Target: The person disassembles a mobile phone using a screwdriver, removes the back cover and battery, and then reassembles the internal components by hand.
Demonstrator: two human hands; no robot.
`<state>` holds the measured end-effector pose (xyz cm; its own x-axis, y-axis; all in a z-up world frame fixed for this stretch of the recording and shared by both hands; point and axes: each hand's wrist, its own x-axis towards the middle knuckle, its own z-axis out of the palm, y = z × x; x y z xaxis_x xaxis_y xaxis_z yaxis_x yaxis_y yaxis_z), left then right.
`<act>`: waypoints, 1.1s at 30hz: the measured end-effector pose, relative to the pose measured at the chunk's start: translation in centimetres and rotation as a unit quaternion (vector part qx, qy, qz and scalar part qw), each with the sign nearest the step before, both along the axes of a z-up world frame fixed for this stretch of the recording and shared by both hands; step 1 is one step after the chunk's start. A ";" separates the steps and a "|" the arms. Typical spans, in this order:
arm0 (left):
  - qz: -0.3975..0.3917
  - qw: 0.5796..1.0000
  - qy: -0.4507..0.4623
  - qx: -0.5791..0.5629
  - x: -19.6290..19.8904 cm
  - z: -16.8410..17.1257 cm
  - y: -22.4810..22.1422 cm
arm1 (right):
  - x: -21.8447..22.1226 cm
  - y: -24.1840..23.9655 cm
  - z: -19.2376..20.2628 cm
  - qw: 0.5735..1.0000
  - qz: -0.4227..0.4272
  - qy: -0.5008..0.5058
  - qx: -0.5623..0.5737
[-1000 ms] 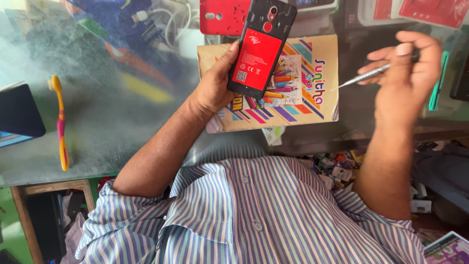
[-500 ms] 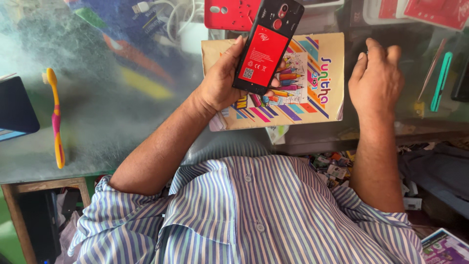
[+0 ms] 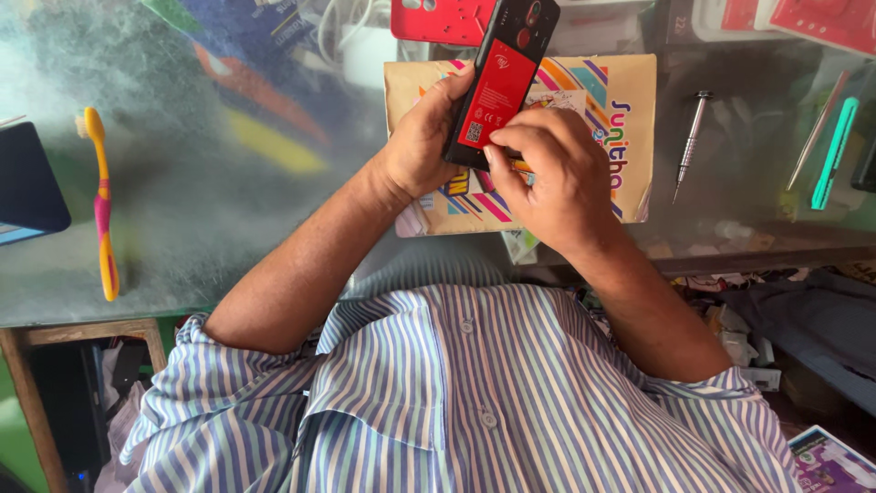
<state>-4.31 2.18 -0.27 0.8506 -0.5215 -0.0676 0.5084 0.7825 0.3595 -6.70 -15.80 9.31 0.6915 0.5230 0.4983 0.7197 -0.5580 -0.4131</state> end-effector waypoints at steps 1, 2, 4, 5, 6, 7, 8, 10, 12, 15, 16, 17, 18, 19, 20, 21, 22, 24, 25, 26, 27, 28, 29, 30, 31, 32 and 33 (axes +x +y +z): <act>-0.003 1.000 -0.002 0.016 0.0 0.1 0.1 | 0.1 0.4 0.1 1.000 0.006 0.009 0.003; -0.007 1.000 -0.005 0.030 0.0 0.1 0.0 | 0.2 0.5 0.3 1.000 0.011 0.018 0.004; -0.001 0.999 -0.017 0.043 0.1 0.0 -0.2 | 0.3 0.8 0.4 0.999 0.017 0.037 -0.001; 0.008 0.999 -0.027 0.041 0.2 -0.1 -0.4 | 0.3 0.9 0.4 0.999 0.017 0.047 -0.008; 0.018 0.998 -0.034 0.040 0.1 -0.2 -0.5 | 0.3 0.9 0.4 0.998 0.019 0.059 -0.014; 0.027 0.998 -0.028 0.058 0.0 -0.3 -0.6 | 0.2 1.0 0.4 0.999 0.018 0.044 -0.024; 0.034 0.996 -0.023 0.076 -0.1 -0.4 -0.7 | 0.3 0.9 0.5 0.999 0.017 0.029 -0.034; 0.044 0.992 -0.032 0.116 -0.2 -0.4 -0.7 | 0.3 0.9 0.6 0.998 0.022 0.013 -0.050; 0.049 0.984 -0.059 0.160 -0.3 -0.1 -0.5 | 0.5 0.7 0.9 0.997 0.033 0.010 -0.062; 0.060 0.966 -0.090 0.234 -0.6 0.3 -0.6 | 0.5 0.5 1.2 0.995 0.038 0.024 -0.087; 0.063 0.963 -0.102 0.240 -0.6 0.4 -0.6 | 0.6 0.6 1.2 0.995 0.041 0.018 -0.093; 0.066 0.961 -0.113 0.245 -0.6 0.5 -0.5 | 0.7 0.6 1.2 0.994 0.043 0.013 -0.098; 0.068 0.957 -0.124 0.252 -0.6 0.7 -0.4 | 0.7 0.7 1.2 0.994 0.046 0.008 -0.103; 0.072 0.951 -0.131 0.272 -0.8 0.8 -0.4 | 0.5 0.7 1.2 0.993 0.047 0.004 -0.108; 0.079 0.942 -0.142 0.292 -0.7 1.0 -0.4 | 0.5 0.7 1.3 0.992 0.047 -0.006 -0.113; 0.085 0.934 -0.153 0.312 -0.5 1.2 -0.4 | 0.7 0.7 1.3 0.992 0.048 -0.015 -0.118; 0.077 0.939 -0.136 0.306 -0.7 1.1 -0.4 | 0.6 0.6 1.1 0.991 0.054 -0.023 -0.119; 0.064 0.948 -0.105 0.293 -0.4 0.9 -0.3 | 0.9 0.4 0.7 0.990 0.065 -0.045 -0.120; 0.067 0.947 -0.106 0.296 -0.6 0.8 -0.5 | 0.7 0.4 0.5 0.990 0.063 -0.059 -0.113; 0.072 0.945 -0.109 0.301 -0.6 0.7 -0.5 | 0.6 0.6 0.4 0.990 0.063 -0.077 -0.104; 0.078 0.942 -0.112 0.306 -0.5 0.5 -0.5 | 0.6 0.7 0.3 0.989 0.063 -0.094 -0.095; 0.087 0.930 -0.128 0.332 -0.7 0.2 -0.4 | 0.5 0.8 0.1 0.990 0.065 -0.092 -0.089; 0.095 0.917 -0.145 0.359 -0.7 -0.1 -0.3 | 0.4 0.7 0.0 0.990 0.067 -0.090 -0.084; 0.102 0.903 -0.165 0.384 -0.5 -0.3 -0.3 | 0.4 0.7 -0.1 0.990 0.067 -0.091 -0.079; 0.102 0.894 -0.176 0.398 -0.3 -0.5 -0.2 | 0.6 0.7 -0.2 0.990 0.064 -0.095 -0.079; 0.100 0.887 -0.184 0.412 -0.4 -0.6 -0.1 | 0.5 0.6 -0.4 0.990 0.061 -0.096 -0.080; 0.098 0.879 -0.192 0.426 -0.6 -0.6 -0.1 | 0.4 0.5 -0.5 0.990 0.058 -0.097 -0.080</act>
